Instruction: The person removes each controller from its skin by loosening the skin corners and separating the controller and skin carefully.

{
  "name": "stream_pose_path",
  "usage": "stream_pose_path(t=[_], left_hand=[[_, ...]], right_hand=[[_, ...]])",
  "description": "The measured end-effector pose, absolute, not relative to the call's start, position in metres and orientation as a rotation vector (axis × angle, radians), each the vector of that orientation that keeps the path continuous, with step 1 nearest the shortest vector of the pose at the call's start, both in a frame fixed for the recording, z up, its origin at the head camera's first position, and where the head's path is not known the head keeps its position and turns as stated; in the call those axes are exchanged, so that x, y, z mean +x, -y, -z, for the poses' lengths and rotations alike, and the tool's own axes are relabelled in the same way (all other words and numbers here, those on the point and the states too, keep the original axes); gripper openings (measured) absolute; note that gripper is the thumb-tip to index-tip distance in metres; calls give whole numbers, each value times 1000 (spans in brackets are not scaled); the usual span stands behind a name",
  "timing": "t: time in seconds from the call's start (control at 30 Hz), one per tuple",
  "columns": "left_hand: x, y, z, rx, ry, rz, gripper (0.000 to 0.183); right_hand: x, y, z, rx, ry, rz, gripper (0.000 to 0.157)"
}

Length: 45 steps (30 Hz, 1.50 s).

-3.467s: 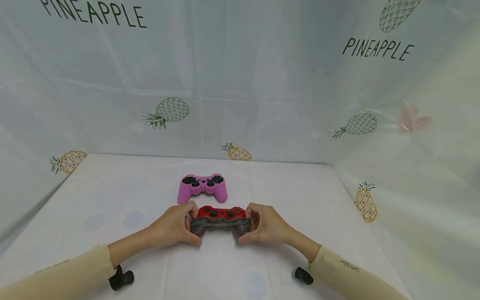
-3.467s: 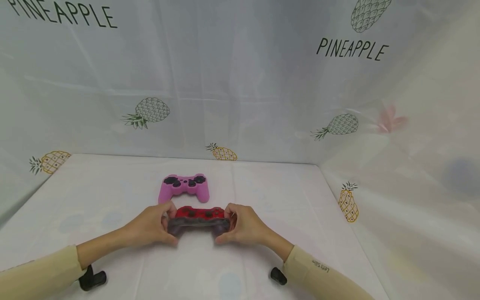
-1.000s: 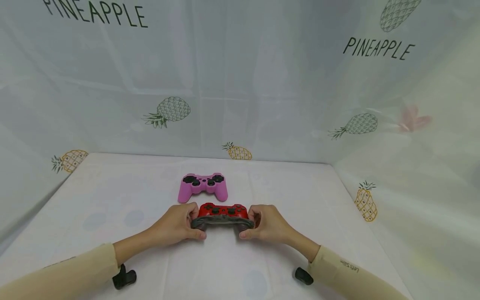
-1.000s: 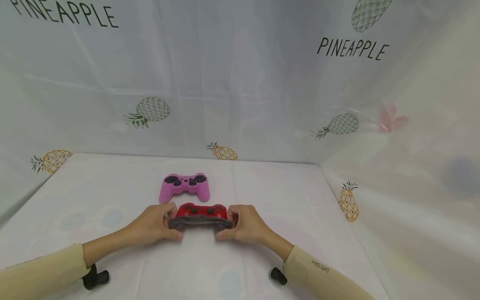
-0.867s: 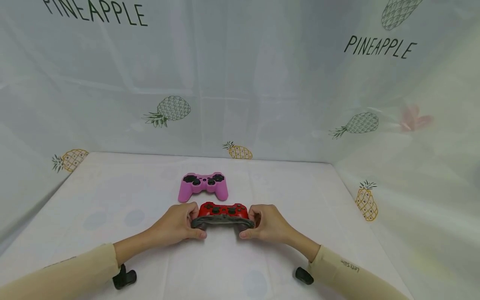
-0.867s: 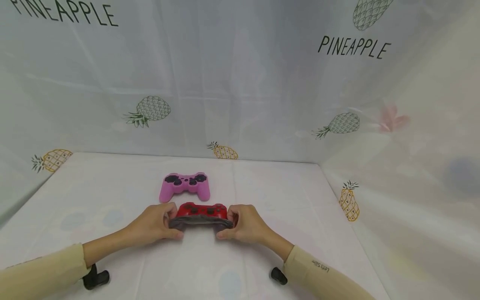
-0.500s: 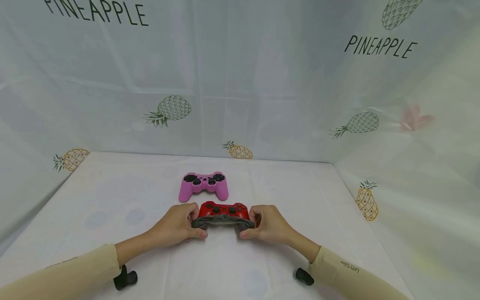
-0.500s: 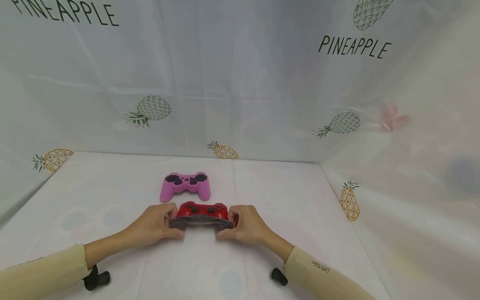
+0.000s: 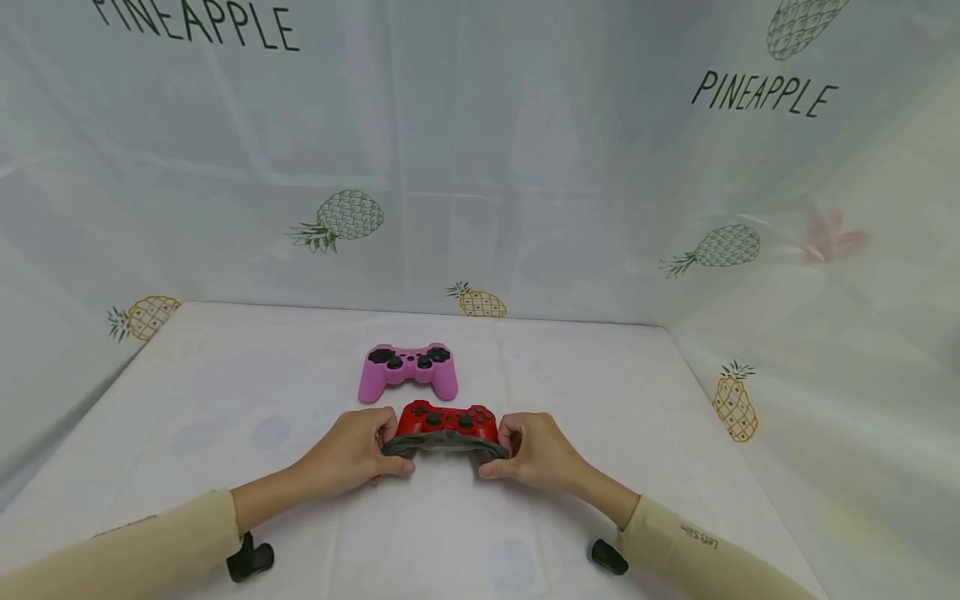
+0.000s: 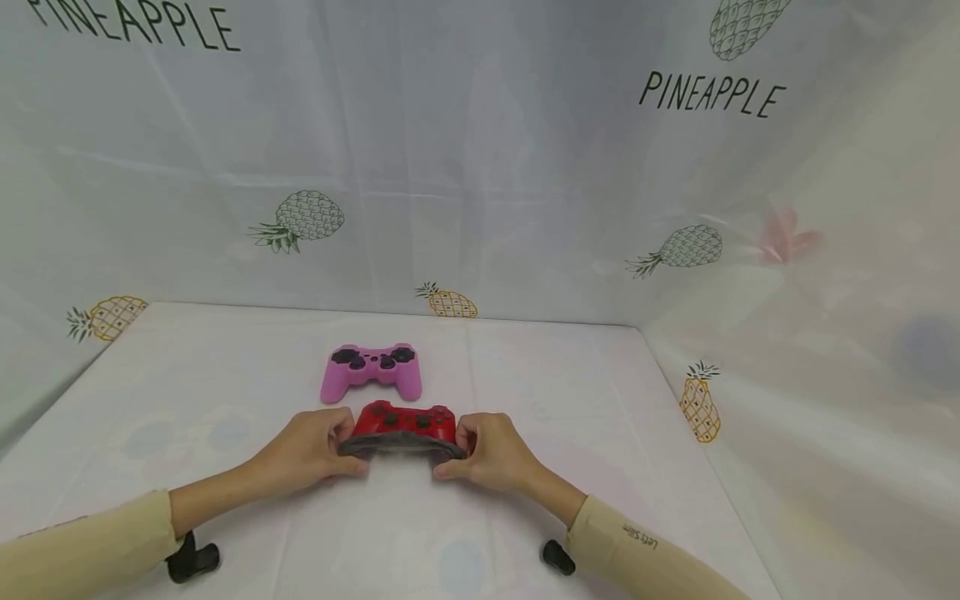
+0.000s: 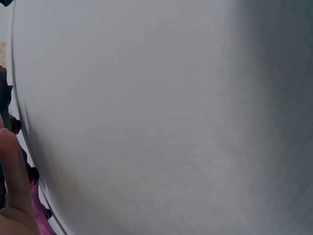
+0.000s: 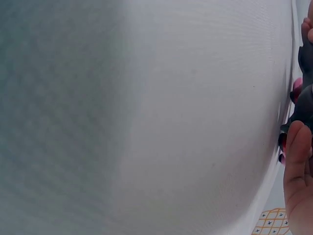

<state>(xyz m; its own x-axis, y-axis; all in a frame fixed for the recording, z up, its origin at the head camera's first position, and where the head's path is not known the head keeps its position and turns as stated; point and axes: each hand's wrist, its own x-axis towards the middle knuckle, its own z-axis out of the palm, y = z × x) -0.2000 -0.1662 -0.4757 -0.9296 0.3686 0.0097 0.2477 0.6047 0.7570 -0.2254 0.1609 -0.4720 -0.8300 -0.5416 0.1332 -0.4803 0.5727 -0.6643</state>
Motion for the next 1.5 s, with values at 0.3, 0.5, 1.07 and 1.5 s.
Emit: stream_pose_path(t=[0.3, 0.5, 1.07, 1.5], left_hand=[[-203, 164, 478, 490, -2712, -1262, 60], [-208, 165, 475, 493, -2672, -1316, 60], [-208, 167, 474, 237, -2539, -1445, 58], [-212, 169, 470, 369, -2511, -1394, 53]], right_hand=[[-225, -160, 473, -847, -2720, 1133, 52], [-227, -164, 469, -727, -2654, 1198, 57], [-232, -162, 470, -435, -2335, 1482, 61], [-235, -167, 466, -554, -2380, 1375, 46]])
